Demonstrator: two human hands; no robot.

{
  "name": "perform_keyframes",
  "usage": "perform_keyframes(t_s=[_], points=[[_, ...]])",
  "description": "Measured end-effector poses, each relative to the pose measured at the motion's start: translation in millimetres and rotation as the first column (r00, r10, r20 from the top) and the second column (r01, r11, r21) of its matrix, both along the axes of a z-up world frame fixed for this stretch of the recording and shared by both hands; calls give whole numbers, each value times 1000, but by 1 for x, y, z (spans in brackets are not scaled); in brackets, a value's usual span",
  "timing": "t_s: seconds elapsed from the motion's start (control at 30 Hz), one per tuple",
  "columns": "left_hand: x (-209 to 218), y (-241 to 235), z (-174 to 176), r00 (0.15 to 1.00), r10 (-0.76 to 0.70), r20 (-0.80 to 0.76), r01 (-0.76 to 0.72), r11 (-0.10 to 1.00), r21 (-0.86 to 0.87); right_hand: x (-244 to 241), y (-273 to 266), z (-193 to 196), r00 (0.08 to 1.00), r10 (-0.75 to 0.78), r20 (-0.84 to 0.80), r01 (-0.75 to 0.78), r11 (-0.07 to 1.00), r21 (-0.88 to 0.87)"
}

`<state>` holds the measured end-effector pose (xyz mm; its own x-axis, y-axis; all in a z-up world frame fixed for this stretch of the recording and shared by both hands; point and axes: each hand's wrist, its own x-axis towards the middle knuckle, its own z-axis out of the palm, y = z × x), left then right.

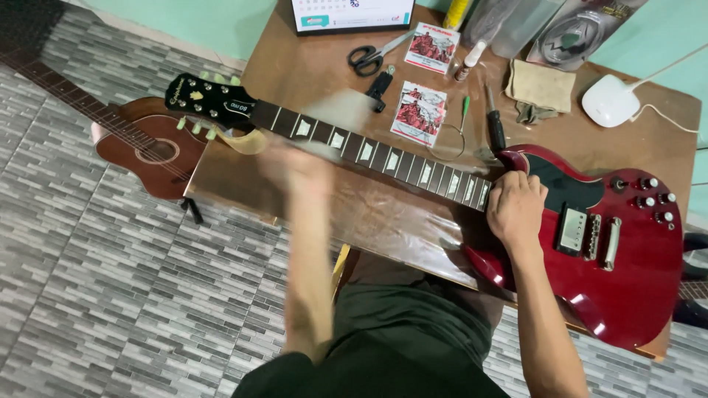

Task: The person wipes the body and neck of a red electric guitar with a cloth. They clean around the pickups, knobs, and bridge, then move to the fretboard and headstock, wiping along the frets and strings.

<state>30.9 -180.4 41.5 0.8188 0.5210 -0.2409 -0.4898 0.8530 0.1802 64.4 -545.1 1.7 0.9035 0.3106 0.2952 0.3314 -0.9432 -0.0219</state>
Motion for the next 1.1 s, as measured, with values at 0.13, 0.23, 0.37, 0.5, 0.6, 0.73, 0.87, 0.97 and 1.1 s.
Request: perform_keyframes(t_s=[0.13, 0.23, 0.37, 0.5, 0.6, 0.73, 0.87, 0.97, 1.1], points=[[33, 97, 12, 955, 279, -98, -279, 960, 14, -1, 4, 3, 999, -13, 31, 14, 1000, -9], [41, 39, -15, 926, 350, -142, -340, 936, 90, 2, 4, 2, 998, -2, 61, 3, 1000, -17], [-5, 10, 16, 961, 36, -275, -56, 996, -65, -5, 3, 0, 999, -19, 36, 19, 1000, -19], [15, 110, 24, 898, 409, -160, -418, 908, -27, -3, 4, 0, 998, -24, 62, 24, 1000, -6], [13, 114, 40, 894, 442, -71, -446, 867, -223, -6, 4, 3, 998, -17, 54, 19, 999, -30], [-4, 84, 94, 955, 289, -66, -296, 935, -193, -3, 4, 2, 998, -14, 68, 16, 999, -39], [-4, 97, 39, 900, 432, -60, -436, 895, -93, -7, 3, 1, 999, -40, 33, 41, 999, -32], [27, 141, -105, 796, 593, -121, -592, 804, 49, -12, 1, 5, 1000, -19, 4, 19, 1000, -14], [29, 94, 8, 744, 650, -155, -643, 760, 96, -7, 2, 5, 1000, -9, -3, 9, 1000, -1]])
